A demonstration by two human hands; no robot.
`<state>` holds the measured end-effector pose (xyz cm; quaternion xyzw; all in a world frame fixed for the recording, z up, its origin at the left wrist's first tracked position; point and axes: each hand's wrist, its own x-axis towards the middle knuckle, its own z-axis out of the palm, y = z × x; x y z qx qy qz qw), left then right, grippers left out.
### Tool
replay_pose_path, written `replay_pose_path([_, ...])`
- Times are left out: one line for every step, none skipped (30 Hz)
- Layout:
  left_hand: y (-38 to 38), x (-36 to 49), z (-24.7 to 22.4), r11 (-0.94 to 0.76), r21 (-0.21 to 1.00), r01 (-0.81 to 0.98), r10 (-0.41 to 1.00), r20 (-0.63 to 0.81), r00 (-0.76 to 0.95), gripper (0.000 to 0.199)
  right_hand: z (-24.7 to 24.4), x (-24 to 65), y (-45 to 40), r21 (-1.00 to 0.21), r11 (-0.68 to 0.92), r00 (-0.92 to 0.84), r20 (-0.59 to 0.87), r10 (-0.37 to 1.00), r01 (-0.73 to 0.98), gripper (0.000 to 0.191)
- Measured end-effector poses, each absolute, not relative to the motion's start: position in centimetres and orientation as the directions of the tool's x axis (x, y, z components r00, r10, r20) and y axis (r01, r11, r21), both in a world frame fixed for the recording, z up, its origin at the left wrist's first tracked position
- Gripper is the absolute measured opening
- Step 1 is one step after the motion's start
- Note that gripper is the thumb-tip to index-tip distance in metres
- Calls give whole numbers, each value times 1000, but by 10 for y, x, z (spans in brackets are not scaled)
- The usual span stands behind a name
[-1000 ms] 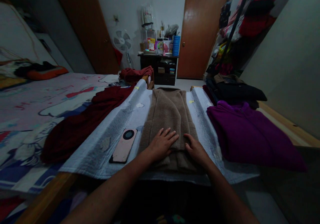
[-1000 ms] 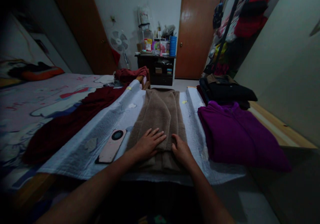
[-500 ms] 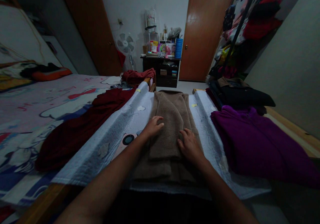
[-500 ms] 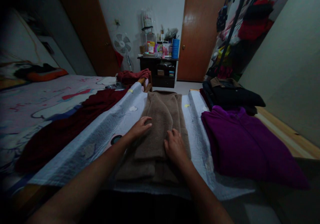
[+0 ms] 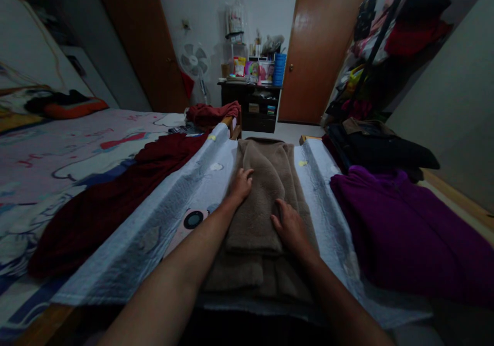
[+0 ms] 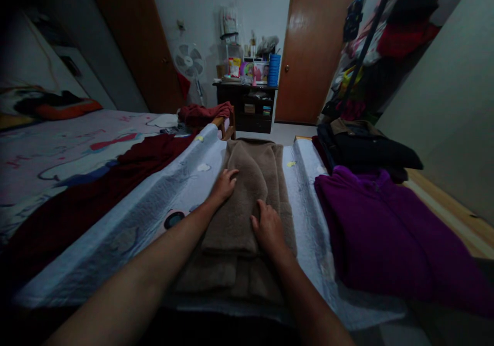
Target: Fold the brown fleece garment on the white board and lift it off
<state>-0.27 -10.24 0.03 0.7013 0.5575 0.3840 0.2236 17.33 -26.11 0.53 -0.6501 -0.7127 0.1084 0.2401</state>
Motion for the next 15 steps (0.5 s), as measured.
replay_pose_path([-104, -3, -3, -272, 734, 622, 956, 282, 85, 39, 4, 173, -261, -468, 136, -42, 206, 978, 873, 46])
replay_pose_path([-105, -4, -5, -265, 726, 634, 958, 273, 88, 39, 4, 174, -261, -471, 142, -46, 210, 977, 870, 46])
replay_pose_path([-105, -5, -6, -258, 719, 646, 960, 263, 92, 40, 4, 174, -262, -476, 146, -49, 212, 976, 867, 45])
replay_pose_path([-106, -7, -6, -253, 710, 657, 962, 254, 95, 41, 5, 174, -262, -483, 148, -48, 213, 976, 863, 45])
replay_pose_path([-106, -9, -4, -248, 701, 669, 964, 248, 97, 41, 7, 175, -263, -494, 149, -48, 211, 976, 856, 46])
replay_pose_path([-107, -11, -3, -242, 690, 682, 965, 245, 95, 41, 9, 175, -264, -510, 151, -51, 206, 977, 847, 48])
replay_pose_path([-108, -12, 0, -235, 678, 696, 966, 245, 88, 41, 11, 175, -265, -525, 153, -55, 197, 979, 837, 50])
replay_pose_path([-110, -13, 2, -227, 665, 711, 966, 247, 78, 42, 13, 174, -266, -537, 152, -59, 186, 981, 830, 52])
replay_pose_path([-112, -13, 5, -216, 651, 728, 966, 249, 64, 42, 14, 173, -268, -539, 151, -66, 174, 983, 828, 53])
replay_pose_path([-115, -12, 7, -204, 635, 745, 967, 252, 50, 42, 16, 172, -270, -532, 149, -73, 162, 984, 833, 53])
replay_pose_path([-117, -11, 9, -189, 619, 762, 967, 254, 34, 41, 17, 171, -271, -517, 147, -78, 152, 985, 843, 53])
replay_pose_path([-120, -8, 11, -172, 606, 777, 967, 256, 14, 41, 18, 170, -273, -497, 143, -80, 145, 986, 856, 52])
replay_pose_path([-122, -4, 14, -159, 589, 792, 965, 264, -3, 40, 19, 168, -275, -471, 137, -78, 143, 987, 872, 51])
replay_pose_path([-122, 0, 16, -161, 563, 811, 960, 281, -4, 40, 20, 166, -276, -440, 126, -65, 150, 987, 889, 50])
replay_pose_path([-121, 5, 19, -182, 529, 829, 952, 305, 14, 40, 21, 164, -278, -406, 110, -44, 169, 985, 907, 49])
